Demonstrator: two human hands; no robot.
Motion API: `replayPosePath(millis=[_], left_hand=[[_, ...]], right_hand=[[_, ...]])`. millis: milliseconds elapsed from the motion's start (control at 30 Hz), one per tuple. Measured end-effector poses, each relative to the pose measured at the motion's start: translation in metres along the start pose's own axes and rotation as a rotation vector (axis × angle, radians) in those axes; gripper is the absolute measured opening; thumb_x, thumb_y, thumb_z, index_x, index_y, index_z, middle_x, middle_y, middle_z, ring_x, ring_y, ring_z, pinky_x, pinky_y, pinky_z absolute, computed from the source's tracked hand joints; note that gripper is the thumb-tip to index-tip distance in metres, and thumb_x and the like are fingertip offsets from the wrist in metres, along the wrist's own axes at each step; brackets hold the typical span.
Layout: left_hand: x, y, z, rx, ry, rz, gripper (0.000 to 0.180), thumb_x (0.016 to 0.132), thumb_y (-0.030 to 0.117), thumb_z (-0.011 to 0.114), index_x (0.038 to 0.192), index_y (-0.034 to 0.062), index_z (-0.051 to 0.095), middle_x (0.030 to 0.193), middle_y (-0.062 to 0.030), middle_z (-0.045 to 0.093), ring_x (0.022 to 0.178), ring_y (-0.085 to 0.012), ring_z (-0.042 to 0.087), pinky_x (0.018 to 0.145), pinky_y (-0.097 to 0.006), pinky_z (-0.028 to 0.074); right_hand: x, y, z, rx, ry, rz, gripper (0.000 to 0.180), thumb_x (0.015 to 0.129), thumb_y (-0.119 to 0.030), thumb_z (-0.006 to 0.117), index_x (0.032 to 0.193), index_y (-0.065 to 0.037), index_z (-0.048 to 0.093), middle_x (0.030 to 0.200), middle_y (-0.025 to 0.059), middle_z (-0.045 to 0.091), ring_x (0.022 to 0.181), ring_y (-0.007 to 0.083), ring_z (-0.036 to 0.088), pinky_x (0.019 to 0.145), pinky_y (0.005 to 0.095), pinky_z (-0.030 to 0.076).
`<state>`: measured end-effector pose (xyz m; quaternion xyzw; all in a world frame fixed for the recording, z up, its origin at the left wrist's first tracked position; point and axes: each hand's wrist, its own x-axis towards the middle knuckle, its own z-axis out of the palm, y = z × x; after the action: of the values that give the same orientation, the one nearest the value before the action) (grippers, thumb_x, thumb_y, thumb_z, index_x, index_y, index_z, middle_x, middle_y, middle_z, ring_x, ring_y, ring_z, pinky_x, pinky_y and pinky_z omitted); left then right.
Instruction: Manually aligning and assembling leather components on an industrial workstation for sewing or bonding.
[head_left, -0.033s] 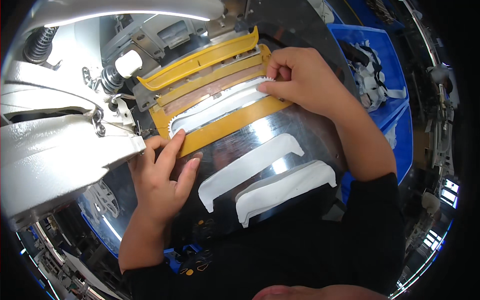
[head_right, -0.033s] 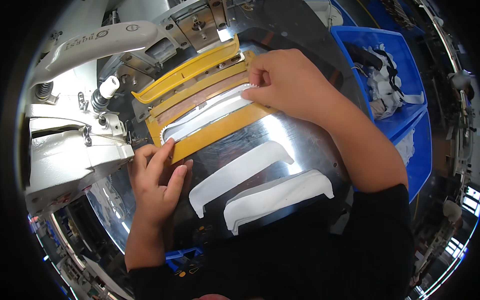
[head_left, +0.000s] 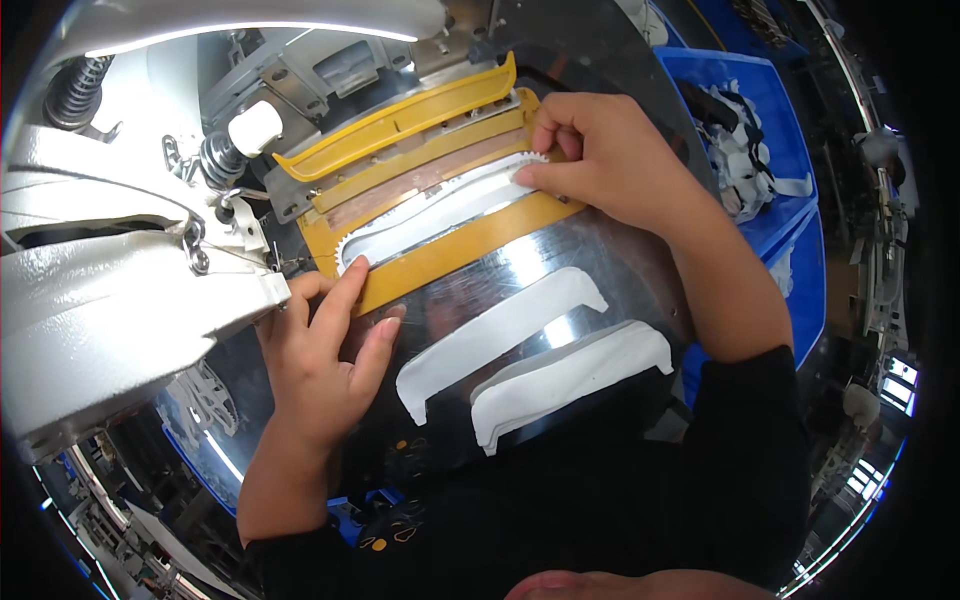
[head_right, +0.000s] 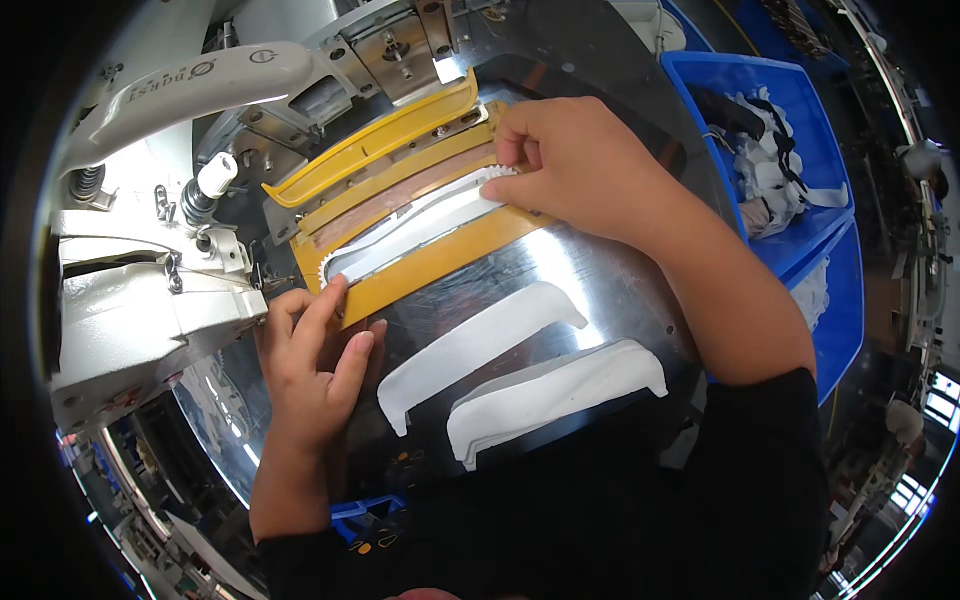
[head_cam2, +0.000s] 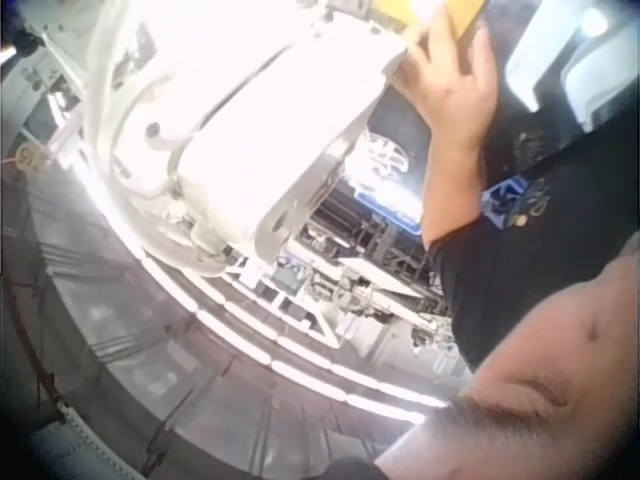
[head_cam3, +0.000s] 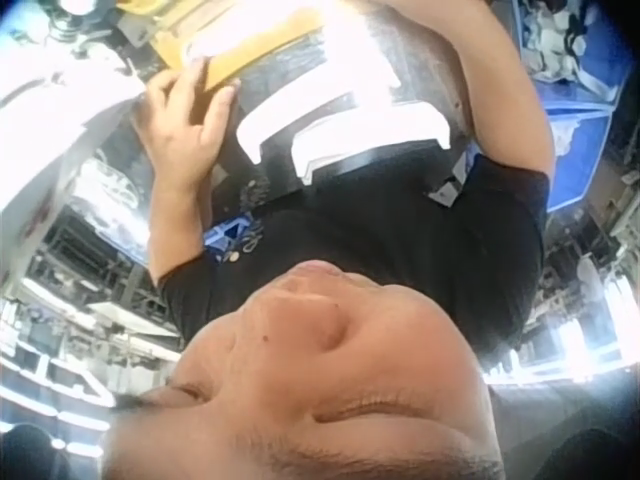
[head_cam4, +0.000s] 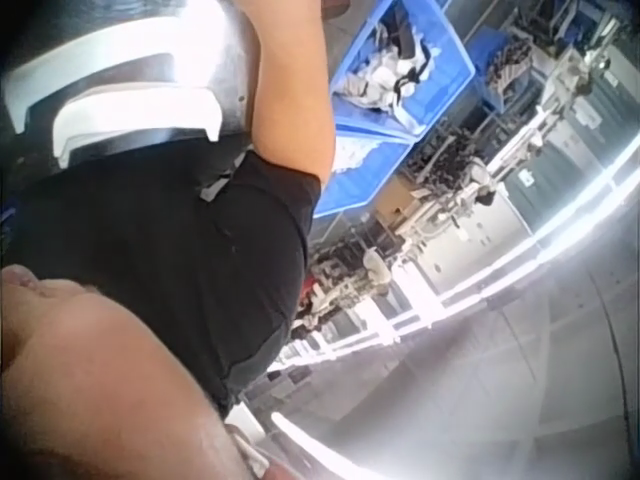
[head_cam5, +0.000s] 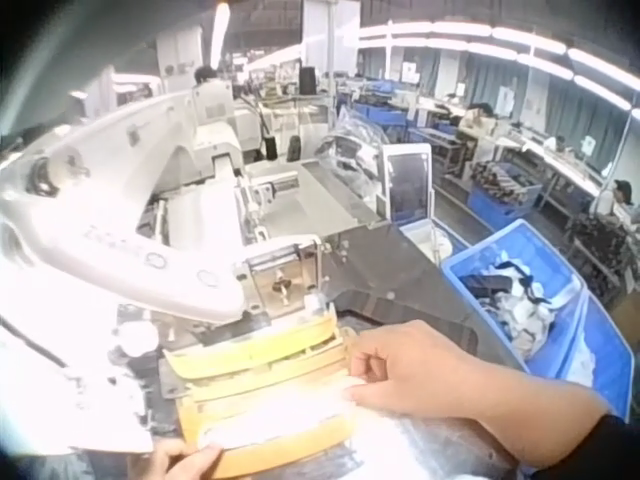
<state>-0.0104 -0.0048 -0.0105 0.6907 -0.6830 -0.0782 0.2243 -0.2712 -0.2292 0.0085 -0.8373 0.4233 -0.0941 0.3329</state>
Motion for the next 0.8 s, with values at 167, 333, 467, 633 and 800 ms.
replayPosePath(millis=[167, 333, 467, 633, 800], left_hand=[[-0.001, 0.004, 0.000, 0.029, -0.025, -0.044, 0.057, 0.084, 0.026, 0.088, 0.134, 0.0023, 0.077, 0.110, -0.0094, 0.061, 0.104, -0.0296, 0.059, 0.099, -0.044, 0.044], [-0.001, 0.004, -0.001, 0.014, -0.043, -0.038, 0.056, 0.085, 0.027, 0.088, 0.134, 0.0018, 0.077, 0.108, -0.0093, 0.058, 0.103, -0.0292, 0.058, 0.097, -0.044, 0.044], [-0.002, 0.003, -0.002, -0.003, -0.057, -0.102, 0.053, 0.085, 0.027, 0.087, 0.132, 0.0031, 0.079, 0.108, -0.0097, 0.057, 0.103, -0.0292, 0.057, 0.097, -0.044, 0.044], [-0.004, 0.000, -0.004, 0.078, -0.062, -0.051, 0.050, 0.085, 0.027, 0.088, 0.130, 0.0067, 0.081, 0.107, -0.0098, 0.056, 0.103, -0.0296, 0.056, 0.098, -0.044, 0.044], [-0.005, -0.001, -0.006, 0.102, -0.058, -0.071, 0.048, 0.086, 0.027, 0.087, 0.131, 0.0087, 0.081, 0.106, -0.0092, 0.057, 0.103, -0.0300, 0.057, 0.097, -0.044, 0.045]], right_hand=[[-0.001, -0.006, -0.008, 0.001, -0.009, 0.067, 0.042, 0.082, -0.036, 0.093, 0.094, -0.004, 0.069, 0.085, 0.0135, 0.073, 0.074, 0.0261, 0.069, 0.071, 0.0375, 0.052], [0.000, -0.004, -0.006, -0.137, 0.004, 0.096, 0.048, 0.078, -0.039, 0.096, 0.096, -0.005, 0.068, 0.087, 0.0162, 0.074, 0.077, 0.0269, 0.072, 0.074, 0.0374, 0.055], [0.000, -0.001, -0.011, -0.156, -0.014, 0.077, 0.049, 0.079, -0.042, 0.096, 0.095, -0.005, 0.068, 0.088, 0.0162, 0.074, 0.077, 0.0269, 0.072, 0.075, 0.0365, 0.056], [-0.001, 0.000, -0.012, -0.092, -0.013, 0.124, 0.049, 0.078, -0.043, 0.096, 0.093, -0.005, 0.068, 0.084, 0.0150, 0.074, 0.074, 0.0266, 0.072, 0.072, 0.0360, 0.055], [0.001, -0.001, -0.008, -0.116, 0.014, 0.118, 0.049, 0.079, -0.043, 0.096, 0.093, -0.006, 0.067, 0.083, 0.0143, 0.073, 0.074, 0.0263, 0.071, 0.072, 0.0364, 0.055]])
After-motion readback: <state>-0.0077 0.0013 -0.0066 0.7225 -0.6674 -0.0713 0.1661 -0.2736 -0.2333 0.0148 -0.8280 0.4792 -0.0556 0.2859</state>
